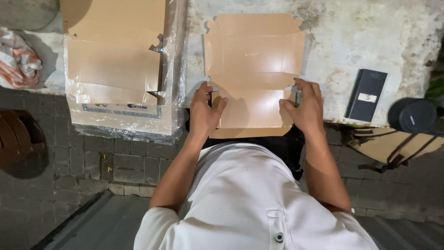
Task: The person folds flat cardboard sheets into small rectangular boxes by hand. They fold the side flaps, tuck tabs into slots, and stack the completed boxes on the table. The process is repeated for multiple units.
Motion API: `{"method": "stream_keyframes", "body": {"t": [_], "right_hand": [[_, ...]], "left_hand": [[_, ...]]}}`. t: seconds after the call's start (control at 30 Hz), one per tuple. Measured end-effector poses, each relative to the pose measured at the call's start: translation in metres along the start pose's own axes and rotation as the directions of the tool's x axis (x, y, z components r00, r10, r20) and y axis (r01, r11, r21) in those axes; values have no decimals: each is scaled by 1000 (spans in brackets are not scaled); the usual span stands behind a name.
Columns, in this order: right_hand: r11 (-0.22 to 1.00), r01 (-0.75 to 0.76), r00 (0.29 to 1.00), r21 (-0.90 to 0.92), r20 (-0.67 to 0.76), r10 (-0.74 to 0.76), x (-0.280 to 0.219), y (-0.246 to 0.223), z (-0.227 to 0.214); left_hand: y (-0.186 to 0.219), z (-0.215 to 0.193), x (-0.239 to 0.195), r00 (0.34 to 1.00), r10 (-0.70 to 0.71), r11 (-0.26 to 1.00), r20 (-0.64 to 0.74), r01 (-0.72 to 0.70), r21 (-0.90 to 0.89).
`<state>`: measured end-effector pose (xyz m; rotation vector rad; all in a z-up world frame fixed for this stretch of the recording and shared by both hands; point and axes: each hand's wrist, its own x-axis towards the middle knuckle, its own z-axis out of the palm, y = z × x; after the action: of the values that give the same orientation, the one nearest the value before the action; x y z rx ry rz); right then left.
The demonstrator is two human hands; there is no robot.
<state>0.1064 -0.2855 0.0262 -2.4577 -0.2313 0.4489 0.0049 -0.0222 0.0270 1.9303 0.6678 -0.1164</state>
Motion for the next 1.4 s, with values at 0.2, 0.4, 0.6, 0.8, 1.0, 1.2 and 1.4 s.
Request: {"method": "stream_keyframes", "body": {"t": [0.2,0.4,0.6,0.8,1.0,1.2,1.4], "right_hand": [[979,148,981,141,-143,-128,-6,16,17],[946,301,951,120,-107,-289,-7,9,19],[880,402,910,-252,4,-414,2,18,19],[886,413,910,-211,78,-406,3,26,14],[883,439,897,-167,20,-442,7,31,19],[890,424,903,-168,6,-429,11,31,20],[908,414,910,-64,7,-415,14,27,13]], "left_hand": [[-11,19,10,999,-1,971,-37,-8,-238],[-22,24,10,989,-60,957,-135,19,-289],[-29,29,10,980,61,935,-189,-123,-332],[-18,30,11,888,439,899,-140,-436,54],[-24,43,20,767,641,604,-6,-499,622],[-23,35,31,746,665,551,41,-527,647],[-27,34,35,759,652,564,-3,-481,671]]}}
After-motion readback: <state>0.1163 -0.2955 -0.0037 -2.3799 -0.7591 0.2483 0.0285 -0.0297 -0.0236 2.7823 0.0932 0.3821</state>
